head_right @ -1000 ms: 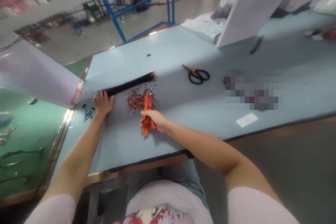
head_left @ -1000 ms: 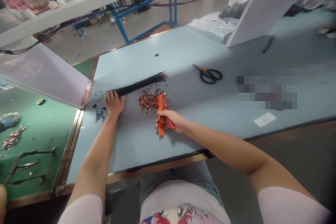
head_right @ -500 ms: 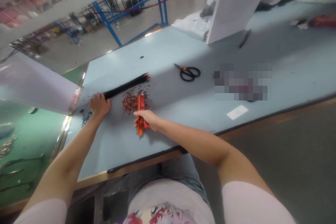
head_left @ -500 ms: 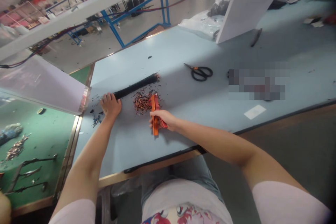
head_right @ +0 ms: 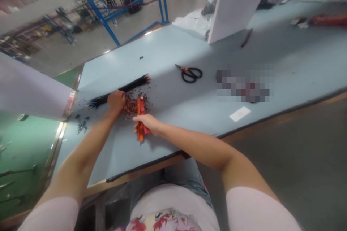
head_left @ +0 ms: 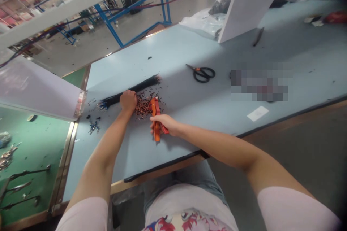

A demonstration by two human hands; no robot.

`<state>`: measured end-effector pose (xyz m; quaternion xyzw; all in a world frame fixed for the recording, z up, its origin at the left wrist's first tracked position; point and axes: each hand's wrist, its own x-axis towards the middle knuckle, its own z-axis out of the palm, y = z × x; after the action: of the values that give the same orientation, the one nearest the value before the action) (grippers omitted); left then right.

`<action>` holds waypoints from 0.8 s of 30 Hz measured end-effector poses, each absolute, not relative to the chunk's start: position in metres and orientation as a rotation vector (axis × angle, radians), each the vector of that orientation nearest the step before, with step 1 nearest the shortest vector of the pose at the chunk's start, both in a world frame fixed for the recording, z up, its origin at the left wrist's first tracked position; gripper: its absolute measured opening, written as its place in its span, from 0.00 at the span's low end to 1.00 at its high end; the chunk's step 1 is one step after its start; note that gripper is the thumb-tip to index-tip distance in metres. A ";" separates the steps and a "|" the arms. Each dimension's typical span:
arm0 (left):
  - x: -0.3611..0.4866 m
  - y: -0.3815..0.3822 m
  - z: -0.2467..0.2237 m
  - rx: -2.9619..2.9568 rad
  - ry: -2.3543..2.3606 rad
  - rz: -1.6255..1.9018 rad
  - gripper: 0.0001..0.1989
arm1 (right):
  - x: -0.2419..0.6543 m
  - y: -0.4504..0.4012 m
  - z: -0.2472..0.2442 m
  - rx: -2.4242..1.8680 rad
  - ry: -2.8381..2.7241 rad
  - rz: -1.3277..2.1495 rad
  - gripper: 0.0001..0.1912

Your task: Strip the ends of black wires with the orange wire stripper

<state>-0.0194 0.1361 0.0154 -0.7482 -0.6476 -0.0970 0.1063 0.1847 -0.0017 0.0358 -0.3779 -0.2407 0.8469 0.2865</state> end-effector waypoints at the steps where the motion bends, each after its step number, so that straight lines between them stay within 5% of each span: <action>1: -0.019 0.136 0.012 -2.189 -1.920 -0.319 0.15 | 0.185 -0.002 0.036 -1.009 -0.646 2.263 0.08; 12: -0.032 0.142 -0.006 -2.085 -1.926 -0.704 0.08 | 0.186 -0.002 0.038 -1.050 -0.643 2.265 0.08; 24: -0.028 0.132 -0.003 -2.254 -1.729 -0.763 0.11 | 0.188 -0.002 0.037 -1.035 -0.628 2.288 0.06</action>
<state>-0.0277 0.1324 -0.0030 -0.7625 -0.5849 -0.2582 0.0996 0.1882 -0.0017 0.0365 -0.3846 -0.2335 0.8503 0.2729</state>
